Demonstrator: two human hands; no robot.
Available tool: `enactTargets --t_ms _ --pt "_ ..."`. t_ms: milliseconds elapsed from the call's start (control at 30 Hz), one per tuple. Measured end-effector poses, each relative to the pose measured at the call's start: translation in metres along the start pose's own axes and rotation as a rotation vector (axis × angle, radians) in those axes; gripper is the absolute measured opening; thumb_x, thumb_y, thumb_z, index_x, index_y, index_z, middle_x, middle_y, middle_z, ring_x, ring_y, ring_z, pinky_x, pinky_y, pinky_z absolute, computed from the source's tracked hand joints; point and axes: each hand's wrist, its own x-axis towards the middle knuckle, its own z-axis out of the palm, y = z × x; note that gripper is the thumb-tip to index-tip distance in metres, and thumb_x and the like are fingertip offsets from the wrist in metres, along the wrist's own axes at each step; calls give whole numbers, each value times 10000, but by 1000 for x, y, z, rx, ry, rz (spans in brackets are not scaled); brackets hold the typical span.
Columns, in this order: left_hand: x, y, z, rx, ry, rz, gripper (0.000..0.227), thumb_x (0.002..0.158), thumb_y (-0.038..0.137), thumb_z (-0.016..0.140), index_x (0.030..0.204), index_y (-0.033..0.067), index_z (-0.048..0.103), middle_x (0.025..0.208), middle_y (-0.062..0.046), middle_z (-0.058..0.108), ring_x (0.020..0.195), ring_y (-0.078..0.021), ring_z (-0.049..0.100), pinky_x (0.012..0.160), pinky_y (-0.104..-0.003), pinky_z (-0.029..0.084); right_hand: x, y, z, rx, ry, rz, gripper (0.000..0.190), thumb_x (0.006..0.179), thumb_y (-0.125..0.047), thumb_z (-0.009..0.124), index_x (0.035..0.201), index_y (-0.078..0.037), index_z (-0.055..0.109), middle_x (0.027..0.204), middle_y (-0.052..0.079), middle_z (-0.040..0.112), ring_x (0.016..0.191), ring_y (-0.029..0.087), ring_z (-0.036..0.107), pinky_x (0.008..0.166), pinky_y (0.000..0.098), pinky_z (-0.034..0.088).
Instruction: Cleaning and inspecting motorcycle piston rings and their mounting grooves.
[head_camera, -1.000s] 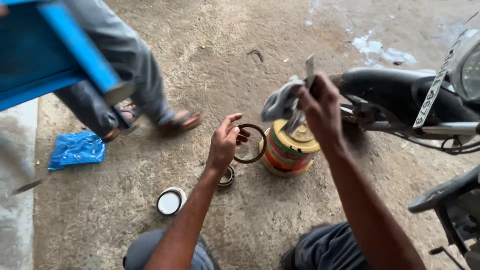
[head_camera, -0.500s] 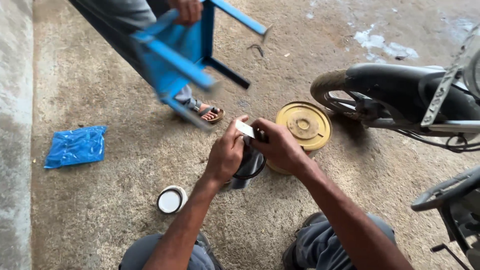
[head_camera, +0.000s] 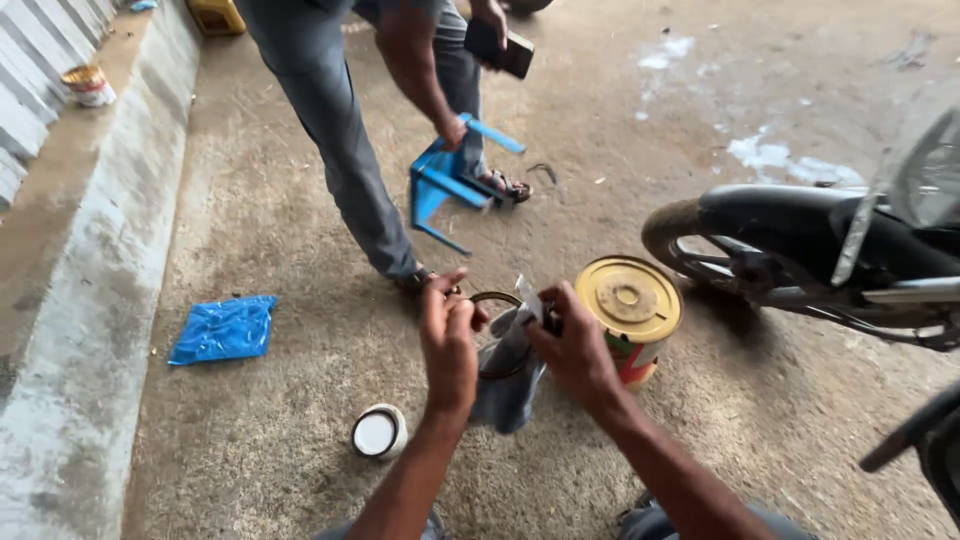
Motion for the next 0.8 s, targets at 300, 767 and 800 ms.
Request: enactTargets --t_ms 300,767,800 --pt "-36 28 20 -164 160 -33 428 997 155 451 1397 21 525 981 -87 620 881 -169 629 884 -359 543 -36 21 -9 268 123 19 164 946 -73 621 1069 -1 539 862 68 567 708 142 563 566 289 524" --pt "-40 -36 34 329 -779 -36 676 906 305 726 1449 50 416 1399 -212 585 1267 -327 611 1043 -478 545 -1 22 -52 980 214 142 147 940 -73 650 1040 -68 543 779 -6 599 502 30 467 404 193 358" --pt "-38 -48 31 411 -747 -7 486 943 240 722 1354 36 562 1305 -197 687 1204 -303 669 1015 -465 569 1 24 -49 946 211 179 135 928 -82 646 1029 -65 558 767 -18 595 486 21 458 391 184 348"
